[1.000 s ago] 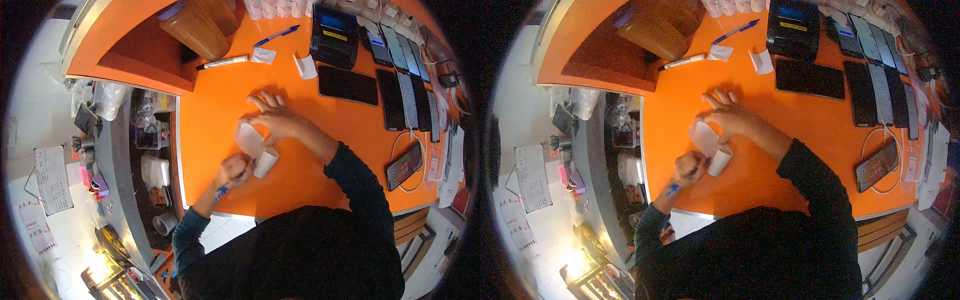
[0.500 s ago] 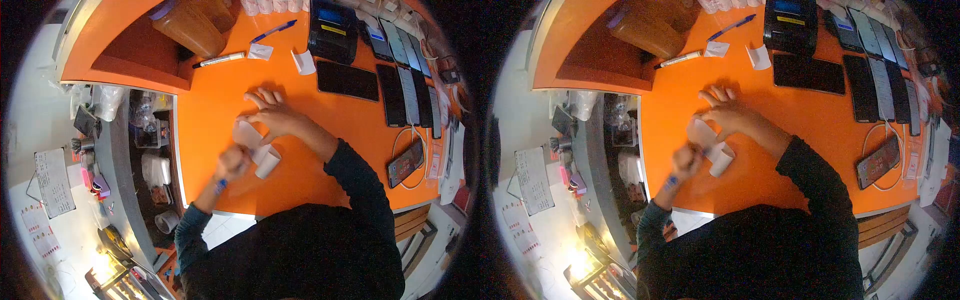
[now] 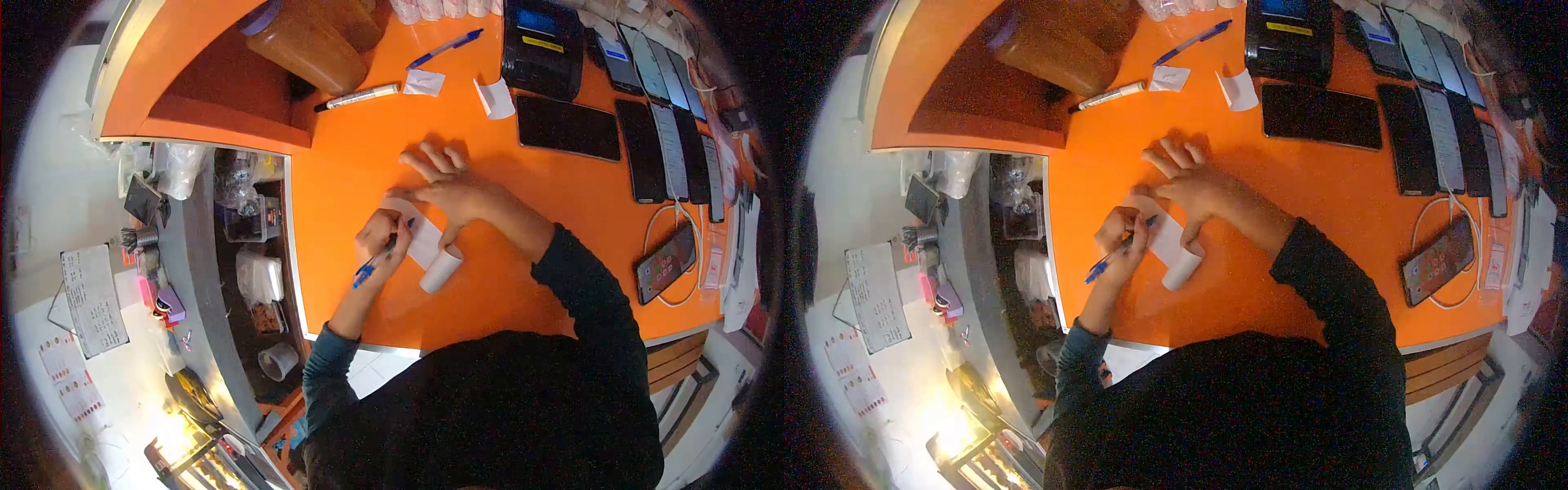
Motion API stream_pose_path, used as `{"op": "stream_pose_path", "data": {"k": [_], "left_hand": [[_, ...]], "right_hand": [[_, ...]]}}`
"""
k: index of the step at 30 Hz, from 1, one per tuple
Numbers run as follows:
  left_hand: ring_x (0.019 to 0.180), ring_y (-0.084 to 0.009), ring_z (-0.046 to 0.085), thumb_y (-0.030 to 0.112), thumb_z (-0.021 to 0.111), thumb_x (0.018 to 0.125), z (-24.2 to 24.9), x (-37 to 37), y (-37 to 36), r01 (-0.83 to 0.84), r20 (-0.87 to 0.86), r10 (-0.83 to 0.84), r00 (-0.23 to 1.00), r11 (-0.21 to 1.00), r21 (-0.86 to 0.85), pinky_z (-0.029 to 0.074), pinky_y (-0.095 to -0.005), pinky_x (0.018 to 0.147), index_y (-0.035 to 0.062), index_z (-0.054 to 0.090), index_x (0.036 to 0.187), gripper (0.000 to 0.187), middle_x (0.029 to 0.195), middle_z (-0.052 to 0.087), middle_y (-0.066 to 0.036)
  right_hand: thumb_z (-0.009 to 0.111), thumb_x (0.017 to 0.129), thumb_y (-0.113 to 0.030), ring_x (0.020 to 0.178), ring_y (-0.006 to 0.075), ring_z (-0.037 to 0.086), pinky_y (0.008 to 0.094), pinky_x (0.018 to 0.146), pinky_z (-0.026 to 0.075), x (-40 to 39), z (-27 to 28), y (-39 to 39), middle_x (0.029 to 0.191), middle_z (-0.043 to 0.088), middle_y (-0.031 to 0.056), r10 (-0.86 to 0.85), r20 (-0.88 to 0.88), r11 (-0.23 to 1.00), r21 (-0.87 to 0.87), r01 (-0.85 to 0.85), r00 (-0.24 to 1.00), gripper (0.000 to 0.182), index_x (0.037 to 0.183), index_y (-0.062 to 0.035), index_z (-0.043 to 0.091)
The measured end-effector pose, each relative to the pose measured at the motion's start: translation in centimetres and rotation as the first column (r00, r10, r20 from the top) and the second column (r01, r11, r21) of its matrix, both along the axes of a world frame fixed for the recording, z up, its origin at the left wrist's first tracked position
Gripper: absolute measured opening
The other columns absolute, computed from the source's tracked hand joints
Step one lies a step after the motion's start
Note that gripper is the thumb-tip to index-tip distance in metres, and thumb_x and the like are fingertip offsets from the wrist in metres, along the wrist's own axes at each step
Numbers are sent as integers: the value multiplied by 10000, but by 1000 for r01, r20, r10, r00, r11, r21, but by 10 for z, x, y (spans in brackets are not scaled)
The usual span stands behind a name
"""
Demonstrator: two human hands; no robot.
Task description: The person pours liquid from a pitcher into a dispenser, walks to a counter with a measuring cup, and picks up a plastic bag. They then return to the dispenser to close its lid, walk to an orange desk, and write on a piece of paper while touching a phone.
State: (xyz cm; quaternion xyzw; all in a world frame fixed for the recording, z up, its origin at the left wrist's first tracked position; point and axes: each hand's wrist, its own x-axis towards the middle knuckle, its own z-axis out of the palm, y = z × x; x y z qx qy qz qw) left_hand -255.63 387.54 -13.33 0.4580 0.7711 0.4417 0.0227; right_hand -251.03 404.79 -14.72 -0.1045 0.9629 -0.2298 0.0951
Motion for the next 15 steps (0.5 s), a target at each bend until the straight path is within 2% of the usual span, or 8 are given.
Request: {"op": "stream_pose_path", "data": {"k": [2, 3, 4, 6, 9, 10, 12, 15], "left_hand": [[594, -190, 551, 8, 570, 713, -16, 4, -8, 65, -30, -65, 997, 998, -1, 434, -275, 543, 38, 485, 613, 134, 657, 545, -116], [595, -205, 555, 19, 584, 701, 22, 15, 4, 175, -328, -238, 914, 961, -213, 440, -285, 536, 61, 500, 621, 124, 651, 547, -99], [588, -213, 553, 18, 588, 689, 11, 17, 5, 317, -304, -306, 902, 948, -15, 448, -301, 545, 63, 523, 644, 91, 654, 552, -84], [592, -215, 557, 33, 607, 668, -15, 7, -14, -20, -62, 0, 998, 944, -330, 451, -309, 544, 60, 533, 645, 82, 661, 558, -86], [556, -242, 556, 14, 565, 677, -10, -1, -14, 37, -9, -39, 999, 990, -139, 453, -305, 492, 42, 542, 665, 38, 635, 548, -104], [552, -248, 553, -10, 572, 684, 8, 8, -8, 195, -249, -250, 936, 955, -224, 450, -291, 475, 37, 517, 658, 77, 638, 533, -106], [544, -260, 547, -12, 565, 699, -9, 13, -15, 271, -209, -311, 927, 942, -200, 455, -280, 482, 31, 506, 654, 86, 645, 527, -121], [562, -244, 559, -38, 565, 689, -13, 0, -18, 0, 53, 4, 999, 997, -74, 461, -271, 519, 17, 480, 625, 120, 674, 549, -129]], "right_hand": [[773, 287, -431, 1236, 409, 22, 546, 948, 77, 0, -1, 2, 1354, 83, 169, 0, -11, 1000, 8, 0, 1000, 1018, 1220, -288, 392], [771, 280, -441, 1237, 410, 19, 547, 949, 71, 1, -3, 2, 1354, 79, 172, -1, -32, 1000, -14, 1, 999, 1039, 1229, -291, 377], [769, 273, -452, 1237, 411, 16, 548, 950, 66, 1, -5, 2, 1354, 76, 175, 3, -54, 999, -35, -4, 999, 1059, 1238, -295, 361], [766, 262, -466, 1236, 416, 16, 552, 947, 68, 1, -8, 3, 1355, 72, 177, 16, -38, 1000, 7, -16, 999, 1091, 1251, -300, 335], [763, 245, -483, 1236, 419, 18, 559, 943, 76, 1, -3, 3, 1357, 66, 179, 32, -33, 999, 13, -32, 999, 1126, 1262, -306, 313], [762, 238, -488, 1237, 419, 19, 561, 941, 80, 2, 0, 4, 1357, 65, 180, 36, -30, 999, 10, -36, 999, 1136, 1265, -307, 309], [759, 191, -496, 1236, 425, 34, 568, 947, 83, 0, -7, 3, 1357, 87, 180, 18, -68, 1000, 6, -18, 997, 1154, 1248, -310, 336], [757, 165, -501, 1235, 431, 44, 577, 948, 86, 1, -13, 0, 1356, 99, 182, 10, -102, 1000, -10, -11, 995, 1171, 1244, -311, 343]]}}
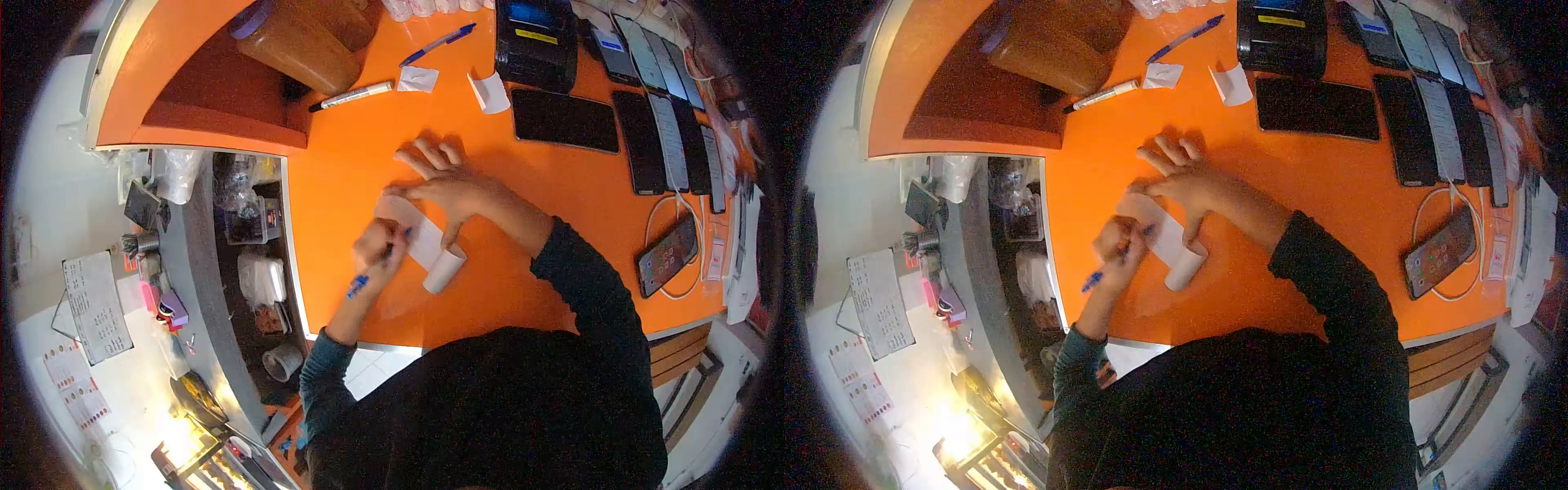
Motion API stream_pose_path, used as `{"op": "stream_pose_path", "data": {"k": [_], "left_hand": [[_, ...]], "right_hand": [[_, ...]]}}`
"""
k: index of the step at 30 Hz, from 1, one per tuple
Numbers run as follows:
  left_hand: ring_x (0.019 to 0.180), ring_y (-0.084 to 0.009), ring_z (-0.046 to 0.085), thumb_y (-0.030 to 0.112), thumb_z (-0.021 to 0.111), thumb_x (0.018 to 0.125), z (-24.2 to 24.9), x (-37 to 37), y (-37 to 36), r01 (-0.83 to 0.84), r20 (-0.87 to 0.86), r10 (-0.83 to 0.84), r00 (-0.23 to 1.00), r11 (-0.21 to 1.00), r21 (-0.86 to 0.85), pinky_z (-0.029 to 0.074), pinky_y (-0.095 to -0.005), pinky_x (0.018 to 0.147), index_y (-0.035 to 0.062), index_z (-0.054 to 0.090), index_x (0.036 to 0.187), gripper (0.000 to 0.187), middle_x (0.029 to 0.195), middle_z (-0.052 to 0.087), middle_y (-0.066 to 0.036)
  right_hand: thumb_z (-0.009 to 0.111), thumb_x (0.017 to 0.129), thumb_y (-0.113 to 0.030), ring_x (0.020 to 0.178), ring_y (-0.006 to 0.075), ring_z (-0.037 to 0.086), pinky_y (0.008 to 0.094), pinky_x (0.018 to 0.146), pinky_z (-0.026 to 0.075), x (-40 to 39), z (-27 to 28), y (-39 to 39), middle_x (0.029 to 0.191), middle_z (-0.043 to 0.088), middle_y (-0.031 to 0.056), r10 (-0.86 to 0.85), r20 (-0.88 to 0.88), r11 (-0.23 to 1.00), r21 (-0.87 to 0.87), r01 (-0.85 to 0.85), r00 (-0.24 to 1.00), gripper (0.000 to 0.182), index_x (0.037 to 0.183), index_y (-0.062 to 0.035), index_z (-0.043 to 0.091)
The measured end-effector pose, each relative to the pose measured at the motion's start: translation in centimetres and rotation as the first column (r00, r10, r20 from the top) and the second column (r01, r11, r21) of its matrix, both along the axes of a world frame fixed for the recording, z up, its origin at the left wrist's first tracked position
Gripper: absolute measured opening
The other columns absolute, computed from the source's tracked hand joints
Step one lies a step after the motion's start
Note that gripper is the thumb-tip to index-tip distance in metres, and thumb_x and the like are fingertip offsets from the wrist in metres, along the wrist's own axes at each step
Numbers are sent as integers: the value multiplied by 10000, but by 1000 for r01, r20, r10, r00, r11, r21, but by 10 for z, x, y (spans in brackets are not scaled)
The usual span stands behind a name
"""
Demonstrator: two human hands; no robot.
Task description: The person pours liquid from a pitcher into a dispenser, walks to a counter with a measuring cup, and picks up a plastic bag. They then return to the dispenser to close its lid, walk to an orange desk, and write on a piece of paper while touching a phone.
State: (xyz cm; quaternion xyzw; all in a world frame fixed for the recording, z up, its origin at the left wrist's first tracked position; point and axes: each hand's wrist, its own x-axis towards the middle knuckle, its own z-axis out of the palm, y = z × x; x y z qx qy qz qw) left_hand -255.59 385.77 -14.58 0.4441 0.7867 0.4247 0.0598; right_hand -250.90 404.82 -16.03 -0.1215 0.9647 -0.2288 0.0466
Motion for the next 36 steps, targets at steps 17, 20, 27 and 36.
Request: {"op": "stream_pose_path", "data": {"k": [17, 20, 27, 36], "left_hand": [[531, -202, 515, -20, 559, 703, 11, 15, -16, 237, 149, -232, 961, 971, -16, 408, -270, 457, 12, 445, 629, 140, 643, 515, -126], [531, -202, 514, -15, 565, 694, 9, 7, -5, 184, 129, -185, 974, 983, 19, 412, -268, 465, 15, 443, 644, 136, 652, 516, -123], [564, -216, 518, -10, 565, 700, 7, 10, -10, 226, 224, -228, 948, 974, 34, 422, -268, 509, 23, 421, 634, 162, 675, 518, -117], [558, -203, 507, -19, 553, 713, 9, 17, 9, 195, 267, -208, 941, 978, 74, 414, -263, 505, 12, 408, 623, 174, 656, 509, -111]], "right_hand": [[786, 210, -422, 1237, 419, -21, 556, 934, 66, 0, 6, 1, 1359, 77, 185, 6, 46, 999, -36, -4, 999, 1144, 1254, -307, 332], [783, 215, -409, 1238, 418, -19, 558, 936, 64, 0, 7, 2, 1359, 78, 184, 2, 57, 1000, -29, 0, 998, 1128, 1249, -302, 345], [786, 215, -424, 1236, 422, -20, 560, 936, 63, 0, 6, 2, 1362, 64, 180, 9, 68, 1000, -6, -9, 998, 1135, 1251, -316, 335], [786, 226, -429, 1241, 419, -11, 567, 932, 66, 1, 5, -2, 1369, 46, 168, -3, 39, 1000, 17, 3, 999, 1154, 1267, -337, 296]]}}
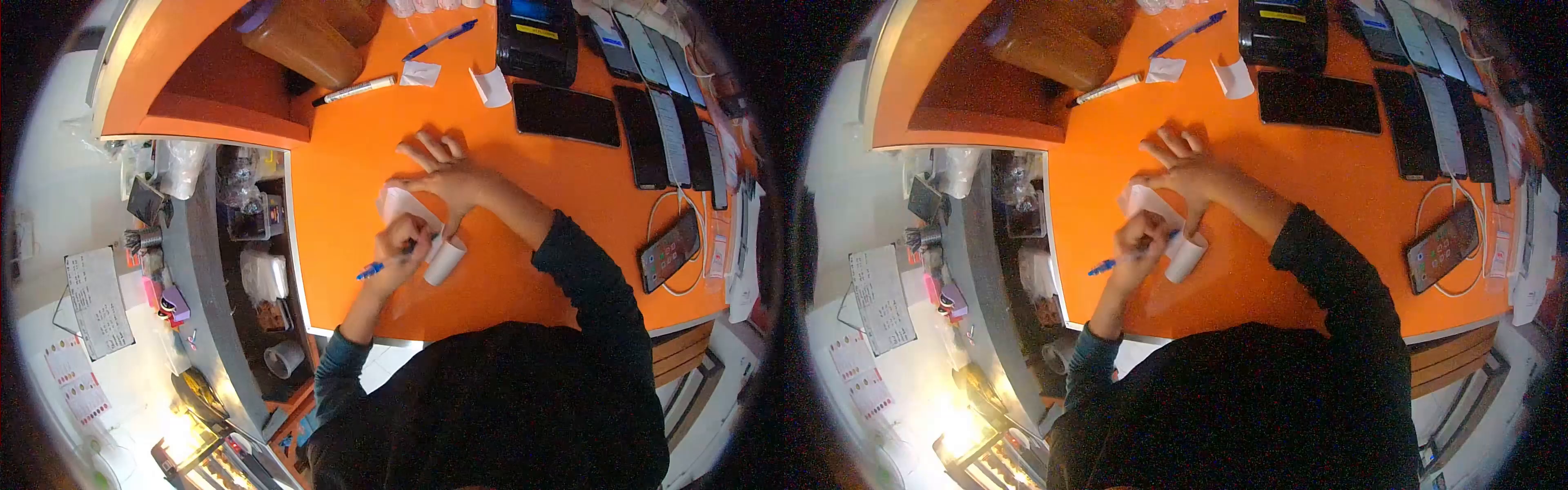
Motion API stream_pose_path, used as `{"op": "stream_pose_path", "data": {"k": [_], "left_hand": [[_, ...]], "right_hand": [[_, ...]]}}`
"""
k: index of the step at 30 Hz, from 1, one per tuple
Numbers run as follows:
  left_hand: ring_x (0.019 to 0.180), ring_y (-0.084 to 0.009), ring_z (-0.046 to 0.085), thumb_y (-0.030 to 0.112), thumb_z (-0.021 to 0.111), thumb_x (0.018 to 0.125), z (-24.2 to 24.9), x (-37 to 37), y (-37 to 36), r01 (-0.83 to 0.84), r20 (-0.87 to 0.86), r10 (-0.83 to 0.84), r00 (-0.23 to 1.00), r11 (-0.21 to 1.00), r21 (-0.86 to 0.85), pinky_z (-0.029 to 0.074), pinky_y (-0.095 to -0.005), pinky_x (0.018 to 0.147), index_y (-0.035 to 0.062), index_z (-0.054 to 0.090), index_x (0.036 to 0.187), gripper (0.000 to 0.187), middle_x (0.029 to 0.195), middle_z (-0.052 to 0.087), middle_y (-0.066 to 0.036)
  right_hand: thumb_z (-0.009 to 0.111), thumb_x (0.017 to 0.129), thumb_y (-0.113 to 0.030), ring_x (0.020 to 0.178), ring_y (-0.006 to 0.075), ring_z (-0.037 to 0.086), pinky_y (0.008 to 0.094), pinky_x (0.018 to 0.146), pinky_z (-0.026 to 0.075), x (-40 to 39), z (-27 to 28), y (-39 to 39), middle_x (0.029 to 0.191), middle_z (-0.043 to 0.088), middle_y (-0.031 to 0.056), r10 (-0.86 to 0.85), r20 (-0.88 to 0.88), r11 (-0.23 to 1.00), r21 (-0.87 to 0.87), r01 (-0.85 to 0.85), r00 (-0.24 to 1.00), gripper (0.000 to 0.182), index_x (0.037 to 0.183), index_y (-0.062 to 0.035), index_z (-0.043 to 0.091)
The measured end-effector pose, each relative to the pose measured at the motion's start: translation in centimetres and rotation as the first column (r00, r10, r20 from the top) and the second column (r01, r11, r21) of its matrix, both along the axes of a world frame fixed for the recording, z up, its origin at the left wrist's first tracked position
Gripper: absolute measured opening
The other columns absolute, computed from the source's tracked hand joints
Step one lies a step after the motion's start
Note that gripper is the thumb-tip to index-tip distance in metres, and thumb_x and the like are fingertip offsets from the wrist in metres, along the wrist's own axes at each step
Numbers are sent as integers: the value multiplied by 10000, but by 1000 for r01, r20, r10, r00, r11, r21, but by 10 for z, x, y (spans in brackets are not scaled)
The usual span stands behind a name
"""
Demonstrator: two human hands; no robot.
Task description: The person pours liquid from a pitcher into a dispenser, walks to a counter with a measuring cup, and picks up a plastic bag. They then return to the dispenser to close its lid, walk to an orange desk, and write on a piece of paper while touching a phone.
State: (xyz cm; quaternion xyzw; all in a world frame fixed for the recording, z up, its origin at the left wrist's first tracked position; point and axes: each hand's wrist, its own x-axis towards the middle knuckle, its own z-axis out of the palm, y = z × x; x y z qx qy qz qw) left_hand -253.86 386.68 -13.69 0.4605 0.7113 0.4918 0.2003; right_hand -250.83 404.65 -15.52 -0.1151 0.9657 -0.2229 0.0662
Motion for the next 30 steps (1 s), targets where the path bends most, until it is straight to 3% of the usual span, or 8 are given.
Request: {"op": "stream_pose_path", "data": {"k": [2, 5, 9, 10, 14, 17, 26, 30], "left_hand": [[575, -184, 505, -27, 547, 723, -1, -4, -1, 75, -39, -75, 996, 997, 3, 411, -255, 513, 10, 419, 631, 162, 659, 506, -100], [592, -168, 502, -39, 534, 730, -4, -14, -8, -195, 162, 204, 965, 978, -69, 414, -254, 524, 8, 418, 633, 158, 673, 509, -97], [603, -164, 503, -40, 530, 741, -8, -14, -10, -54, 111, 45, 993, 996, 77, 416, -243, 530, 1, 436, 653, 136, 704, 514, -99], [610, -151, 507, -40, 536, 732, -5, -16, -9, -218, 51, 218, 975, 976, -2, 415, -237, 530, 3, 442, 664, 124, 719, 516, -95], [623, -125, 501, -27, 546, 740, -1, -11, -8, 12, 195, -2, 981, 999, -49, 416, -227, 535, 4, 455, 679, 114, 722, 519, -88], [621, -122, 500, -23, 549, 740, -3, -14, -1, -341, 56, 342, 938, 940, -28, 417, -223, 539, 7, 452, 675, 121, 718, 520, -83], [604, -111, 488, -25, 563, 730, -14, -8, -16, 58, 174, -65, 983, 997, 45, 401, -207, 517, 13, 446, 683, 131, 740, 517, -76], [605, -111, 482, -26, 565, 733, 1, -12, -17, -266, 102, 276, 956, 959, -99, 398, -210, 530, 9, 446, 685, 133, 741, 513, -67]], "right_hand": [[785, 235, -430, 1242, 415, -6, 570, 934, 64, -1, 1, 5, 1369, 42, 168, 3, -4, 1000, 22, -3, 1000, 1143, 1266, -326, 302], [783, 242, -430, 1243, 410, -2, 572, 938, 54, -1, 1, 4, 1369, 39, 168, 21, 38, 999, 25, -22, 999, 1119, 1257, -304, 328], [781, 249, -426, 1243, 407, -10, 571, 941, 40, -3, 1, 4, 1368, 38, 168, 20, 61, 1000, 5, -21, 998, 1082, 1239, -287, 365], [781, 251, -426, 1243, 407, -13, 571, 940, 38, -2, 1, 4, 1368, 39, 169, 20, 67, 1000, 8, -21, 998, 1074, 1234, -285, 373], [773, 241, -451, 1242, 413, -8, 572, 941, 51, -1, 6, 5, 1367, 49, 172, 18, 46, 1000, 3, -18, 999, 1089, 1237, -295, 362], [759, 215, -504, 1239, 422, 37, 574, 946, 85, -1, 4, 2, 1363, 82, 172, 11, 19, 998, 54, -12, 1000, 1123, 1241, -312, 346], [778, 229, -461, 1238, 428, -3, 558, 944, 57, -4, 7, 4, 1366, 44, 180, 12, 81, 999, 43, -16, 997, 1175, 1279, -327, 269], [770, 199, -489, 1235, 427, 33, 576, 939, 102, -1, 1, 2, 1355, 87, 178, 5, 5, 1000, 16, -5, 1000, 1161, 1254, -298, 325]]}}
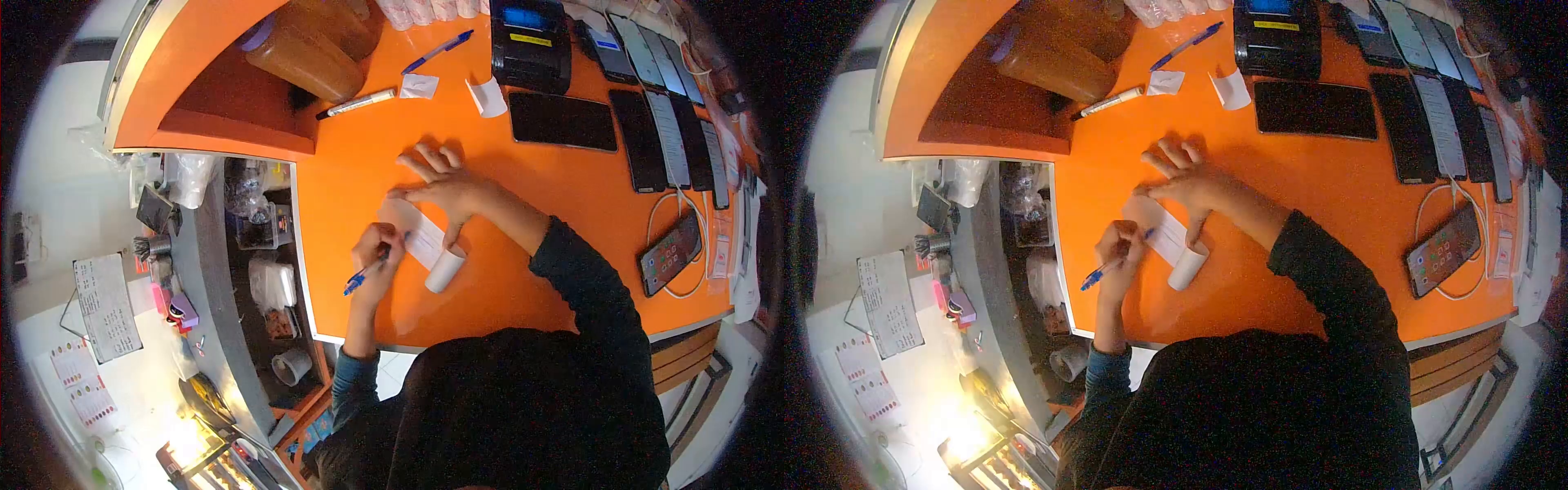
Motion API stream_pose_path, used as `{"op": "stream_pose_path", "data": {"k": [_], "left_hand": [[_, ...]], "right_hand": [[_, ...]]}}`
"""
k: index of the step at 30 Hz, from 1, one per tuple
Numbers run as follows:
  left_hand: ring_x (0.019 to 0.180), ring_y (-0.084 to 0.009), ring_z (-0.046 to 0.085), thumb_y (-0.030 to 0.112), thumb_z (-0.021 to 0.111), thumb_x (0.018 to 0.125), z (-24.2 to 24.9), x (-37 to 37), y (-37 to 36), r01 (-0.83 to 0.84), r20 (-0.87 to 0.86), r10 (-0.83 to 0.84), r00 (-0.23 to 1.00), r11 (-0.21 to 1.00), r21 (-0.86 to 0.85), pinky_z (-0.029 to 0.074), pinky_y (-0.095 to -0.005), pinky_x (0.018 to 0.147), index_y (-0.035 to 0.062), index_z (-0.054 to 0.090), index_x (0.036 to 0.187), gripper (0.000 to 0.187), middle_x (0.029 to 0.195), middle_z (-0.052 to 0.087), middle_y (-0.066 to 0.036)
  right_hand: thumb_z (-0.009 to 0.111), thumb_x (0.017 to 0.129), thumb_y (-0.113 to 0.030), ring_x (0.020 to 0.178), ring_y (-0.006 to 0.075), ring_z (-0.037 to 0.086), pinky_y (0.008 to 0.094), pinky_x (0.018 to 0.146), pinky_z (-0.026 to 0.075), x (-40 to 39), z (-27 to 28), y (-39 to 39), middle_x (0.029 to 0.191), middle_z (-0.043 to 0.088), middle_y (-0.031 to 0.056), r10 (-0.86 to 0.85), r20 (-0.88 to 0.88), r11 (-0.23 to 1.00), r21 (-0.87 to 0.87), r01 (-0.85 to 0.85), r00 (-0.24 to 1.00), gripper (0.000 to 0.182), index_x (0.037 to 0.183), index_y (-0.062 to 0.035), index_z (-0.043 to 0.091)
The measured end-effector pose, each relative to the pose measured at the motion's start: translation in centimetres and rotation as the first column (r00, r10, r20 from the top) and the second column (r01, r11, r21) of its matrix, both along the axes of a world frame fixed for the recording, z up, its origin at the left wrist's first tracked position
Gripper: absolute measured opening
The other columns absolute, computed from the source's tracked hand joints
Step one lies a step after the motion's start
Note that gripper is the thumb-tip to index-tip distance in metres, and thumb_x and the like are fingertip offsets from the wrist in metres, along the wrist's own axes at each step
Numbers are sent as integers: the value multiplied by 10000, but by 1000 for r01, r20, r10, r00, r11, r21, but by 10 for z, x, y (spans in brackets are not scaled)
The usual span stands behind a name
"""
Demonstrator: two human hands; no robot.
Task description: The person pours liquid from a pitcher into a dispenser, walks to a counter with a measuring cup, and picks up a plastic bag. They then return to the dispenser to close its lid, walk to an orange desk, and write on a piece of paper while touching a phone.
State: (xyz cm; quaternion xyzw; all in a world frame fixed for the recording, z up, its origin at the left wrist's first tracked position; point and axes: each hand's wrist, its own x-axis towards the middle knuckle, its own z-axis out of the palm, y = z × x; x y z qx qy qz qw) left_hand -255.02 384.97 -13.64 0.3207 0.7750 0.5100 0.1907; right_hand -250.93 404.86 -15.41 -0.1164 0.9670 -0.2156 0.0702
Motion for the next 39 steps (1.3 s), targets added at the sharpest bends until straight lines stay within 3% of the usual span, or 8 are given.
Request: {"op": "stream_pose_path", "data": {"k": [3, 7, 12, 16, 24, 32, 36, 39], "left_hand": [[595, -99, 460, -16, 547, 755, -5, 3, -2, 327, 108, -338, 935, 939, 111, 391, -208, 526, 4, 443, 690, 124, 734, 511, -66], [616, -114, 481, -23, 536, 763, -6, -13, 2, -30, 13, 29, 999, 998, 51, 409, -207, 549, -1, 431, 718, 116, 741, 508, -69], [611, -104, 460, 5, 549, 771, -16, -23, 19, -100, -243, 110, 964, 993, 56, 392, -208, 540, -1, 430, 770, 119, 753, 499, -76], [622, -101, 444, -29, 536, 757, -15, -19, 20, -119, -53, 129, 990, 980, 156, 382, -216, 563, 11, 438, 783, 109, 738, 477, -57], [665, -96, 432, -91, 499, 686, -15, -10, 11, -22, 280, -47, 959, 971, 238, 366, -214, 585, 21, 465, 761, 139, 765, 452, -41], [669, -166, 512, -54, 567, 646, -2, 4, 14, 259, -57, -257, 965, 966, 27, 413, -244, 579, 5, 504, 716, 111, 724, 481, -80], [651, -179, 521, -53, 583, 629, -11, 0, 7, -77, -56, 79, 995, 996, 37, 427, -258, 590, 3, 498, 707, 129, 703, 497, -91], [643, -189, 528, -56, 582, 617, 12, 9, 9, 279, -32, -279, 960, 960, 6, 434, -264, 585, 1, 488, 696, 135, 712, 508, -101]], "right_hand": [[770, 200, -484, 1230, 427, 63, 580, 934, 130, 1, 1, 1, 1344, 114, 180, -3, -37, 1000, 4, 4, 999, 1149, 1248, -283, 344], [781, 342, -374, 1227, 399, 73, 529, 935, 106, 0, 9, 2, 1327, 141, 179, -53, -8, 992, -117, 52, 999, 1066, 1279, -289, 281], [749, 461, -259, 1194, 352, 172, 485, 929, 161, -3, -17, 6, 1265, 233, 163, -196, -231, 922, -374, 99, 953, 733, 1141, -217, 480], [750, 443, -231, 1192, 345, 182, 480, 932, 171, 2, -6, 5, 1268, 236, 163, -187, -183, 939, -323, 120, 965, 574, 992, -177, 591], [775, 373, -291, 1213, 388, 110, 511, 938, 153, 0, 3, 10, 1309, 182, 179, -72, -80, 961, -272, 47, 994, 689, 1031, -220, 581], [784, 320, -341, 1219, 401, 86, 530, 931, 138, 0, 4, 10, 1323, 151, 184, -35, -65, 979, -203, 21, 997, 793, 1072, -233, 558], [781, 303, -349, 1222, 397, 85, 530, 928, 137, 2, 6, 10, 1322, 157, 185, -25, -88, 978, -208, 6, 996, 824, 1085, -232, 549], [780, 293, -350, 1224, 393, 84, 525, 927, 139, 1, 4, 10, 1322, 160, 185, -18, -109, 982, -186, -3, 994, 839, 1091, -235, 544]]}}
